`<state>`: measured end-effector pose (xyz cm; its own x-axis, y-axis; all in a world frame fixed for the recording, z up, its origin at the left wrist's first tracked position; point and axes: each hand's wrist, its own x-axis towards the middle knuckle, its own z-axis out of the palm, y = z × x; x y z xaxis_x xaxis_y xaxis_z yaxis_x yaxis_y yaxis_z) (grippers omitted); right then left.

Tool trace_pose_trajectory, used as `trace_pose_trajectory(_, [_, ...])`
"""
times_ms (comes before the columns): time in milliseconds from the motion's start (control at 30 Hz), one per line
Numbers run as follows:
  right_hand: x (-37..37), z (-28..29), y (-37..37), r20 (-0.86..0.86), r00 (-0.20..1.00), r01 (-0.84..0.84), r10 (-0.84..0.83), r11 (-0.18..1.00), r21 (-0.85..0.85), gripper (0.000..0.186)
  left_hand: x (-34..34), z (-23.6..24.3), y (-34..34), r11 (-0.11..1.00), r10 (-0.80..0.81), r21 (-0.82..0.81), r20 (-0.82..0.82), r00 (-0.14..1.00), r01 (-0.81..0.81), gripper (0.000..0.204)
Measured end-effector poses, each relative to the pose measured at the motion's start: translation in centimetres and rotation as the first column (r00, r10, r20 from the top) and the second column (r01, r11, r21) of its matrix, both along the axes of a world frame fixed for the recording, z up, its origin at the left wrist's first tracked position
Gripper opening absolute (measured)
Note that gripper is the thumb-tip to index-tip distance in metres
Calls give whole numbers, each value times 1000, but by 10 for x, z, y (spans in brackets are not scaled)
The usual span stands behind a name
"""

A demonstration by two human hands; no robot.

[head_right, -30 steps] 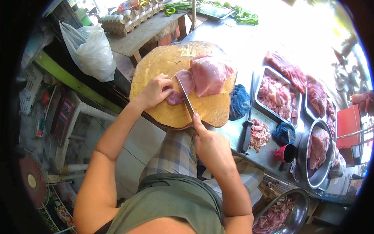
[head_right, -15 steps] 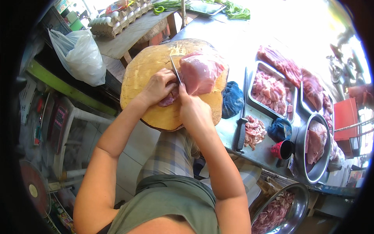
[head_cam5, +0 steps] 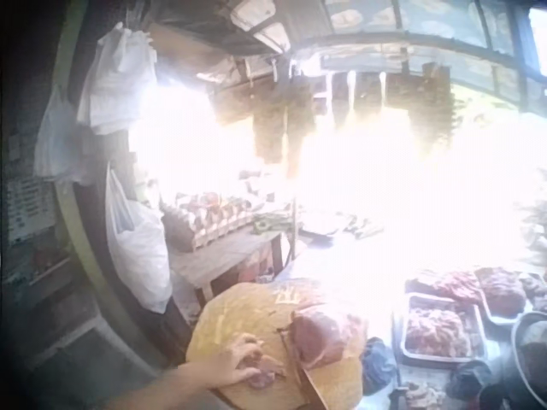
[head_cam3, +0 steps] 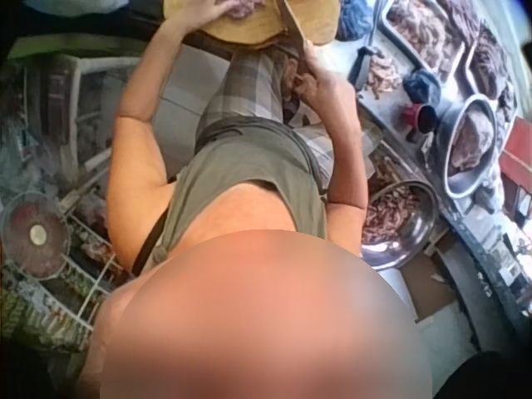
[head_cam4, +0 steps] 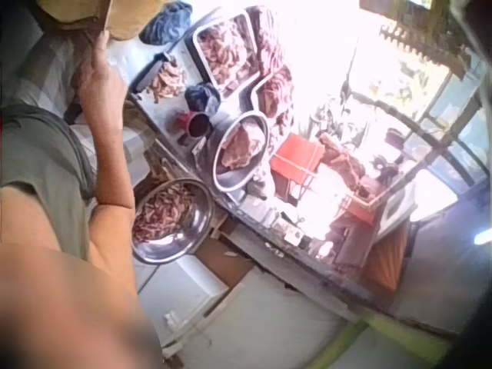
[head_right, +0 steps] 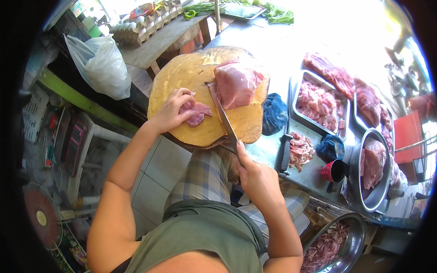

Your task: The person slices a large piece of raw meat into smaller portions on a wooden cutting board using a cleaver. The person places the cut pieces into metal trays on the counter.

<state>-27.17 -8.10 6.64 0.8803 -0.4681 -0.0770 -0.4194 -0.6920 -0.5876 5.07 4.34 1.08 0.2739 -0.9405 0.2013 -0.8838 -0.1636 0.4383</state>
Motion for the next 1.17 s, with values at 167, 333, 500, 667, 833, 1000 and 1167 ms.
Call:
trace_pose_trajectory(167, [-44, 13, 5, -4, 987, 159, -162, 965, 209, 62, 4, -1, 13, 938, -4, 346, 14, 1000, -1, 101])
trace_pose_trajectory(333, [-55, 0, 11, 152, 951, 234, -268, 949, 211, 62, 13, -25, -27, 980, -120, 174, 112, 986, 99, 93])
trace_pose_trajectory(500, [-66, -24, 20, 285, 935, 213, -212, 977, 30, 63, 7, -42, -85, 993, -61, -103, -3, 998, 61, 83])
trace_pose_trajectory(667, [-92, -31, 19, 115, 959, 257, -257, 966, 17, 70, -9, -43, -83, 983, 104, -171, 204, 973, -69, 48])
trace_pose_trajectory(833, [-109, -49, 24, 114, 913, 375, -391, 917, 140, 71, -31, -44, -66, 991, 88, -111, 148, 985, -72, 13])
trace_pose_trajectory(1000, [-121, -51, 21, 175, 867, 424, -466, 876, 230, 73, -24, -48, -55, 958, 126, -249, -81, 989, -143, 8])
trace_pose_trajectory(1167, [-132, -63, 8, 285, 825, 439, -488, 871, 220, 76, 12, -32, -85, 880, 63, -231, -808, 586, -414, 9])
